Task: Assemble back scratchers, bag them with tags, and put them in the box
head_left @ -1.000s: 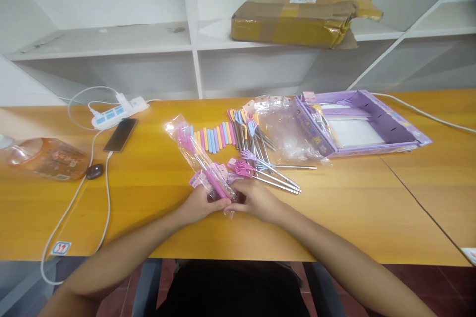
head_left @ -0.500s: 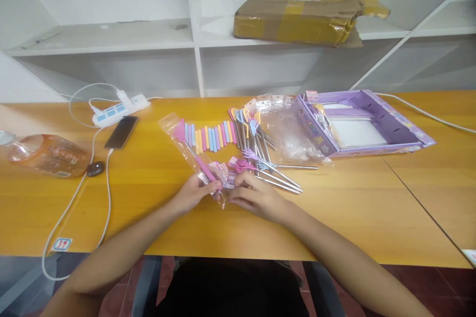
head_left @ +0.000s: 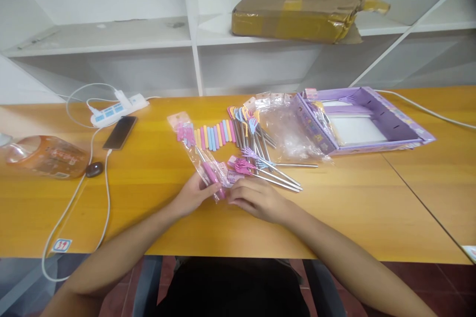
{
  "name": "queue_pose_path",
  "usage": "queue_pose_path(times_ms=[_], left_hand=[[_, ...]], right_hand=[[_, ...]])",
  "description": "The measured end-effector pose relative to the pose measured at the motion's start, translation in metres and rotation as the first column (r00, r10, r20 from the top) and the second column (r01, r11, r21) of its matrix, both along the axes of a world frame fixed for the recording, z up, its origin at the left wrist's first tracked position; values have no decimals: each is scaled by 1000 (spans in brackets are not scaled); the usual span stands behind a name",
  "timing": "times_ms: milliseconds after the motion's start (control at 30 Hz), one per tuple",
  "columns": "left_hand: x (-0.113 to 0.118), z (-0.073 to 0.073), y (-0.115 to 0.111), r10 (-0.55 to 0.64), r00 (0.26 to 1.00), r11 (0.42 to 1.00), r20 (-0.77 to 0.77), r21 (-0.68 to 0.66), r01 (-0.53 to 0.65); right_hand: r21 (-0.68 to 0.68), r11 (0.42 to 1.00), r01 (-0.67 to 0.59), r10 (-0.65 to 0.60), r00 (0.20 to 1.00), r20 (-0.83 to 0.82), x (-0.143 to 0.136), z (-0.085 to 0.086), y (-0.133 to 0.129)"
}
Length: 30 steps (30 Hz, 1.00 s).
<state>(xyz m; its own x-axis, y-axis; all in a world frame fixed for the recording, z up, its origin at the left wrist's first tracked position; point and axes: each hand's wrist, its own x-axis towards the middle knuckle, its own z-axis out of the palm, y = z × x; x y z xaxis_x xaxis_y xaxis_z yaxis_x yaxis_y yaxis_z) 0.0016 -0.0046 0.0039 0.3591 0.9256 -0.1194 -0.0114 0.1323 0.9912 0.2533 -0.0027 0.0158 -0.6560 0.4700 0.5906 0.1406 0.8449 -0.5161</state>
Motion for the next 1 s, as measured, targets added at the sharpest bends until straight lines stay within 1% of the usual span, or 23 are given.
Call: queue_pose_path(times_ms=[133, 267, 333, 400, 533, 700, 867, 1000], left_hand=[[1, -5, -3, -89, 996, 996, 19, -27, 90], [2, -7, -4, -152, 984, 987, 87, -32, 156], [2, -7, -4, -193, 975, 979, 111, -44, 199], [3, -8, -5, -217, 971, 972, 104, -71, 225], [3, -13, -7, -210, 976, 975, 64, -65, 214], [4, -18, -12, -191, 978, 977, 88, -84, 198], [10, -18, -21, -164, 984, 983, 73, -69, 169], [13, -16, -25, -131, 991, 990, 32, -57, 132]], right_hand=[[-54, 998, 19, -20, 999, -24, -2, -5, 0], [-106, 991, 80, -84, 996, -29, -3, -10, 1], [-113, 988, 107, -111, 994, -24, -4, -12, 2], [-102, 987, 128, -131, 991, -21, -4, -13, 2], [-75, 981, 179, -181, 983, -30, -7, -18, 1], [-80, 975, 209, -215, 974, -76, -12, -25, 1], [-127, 970, 205, -216, 973, -78, -17, -31, -1], [-95, 965, 243, -250, 966, -71, -20, -32, -2]])
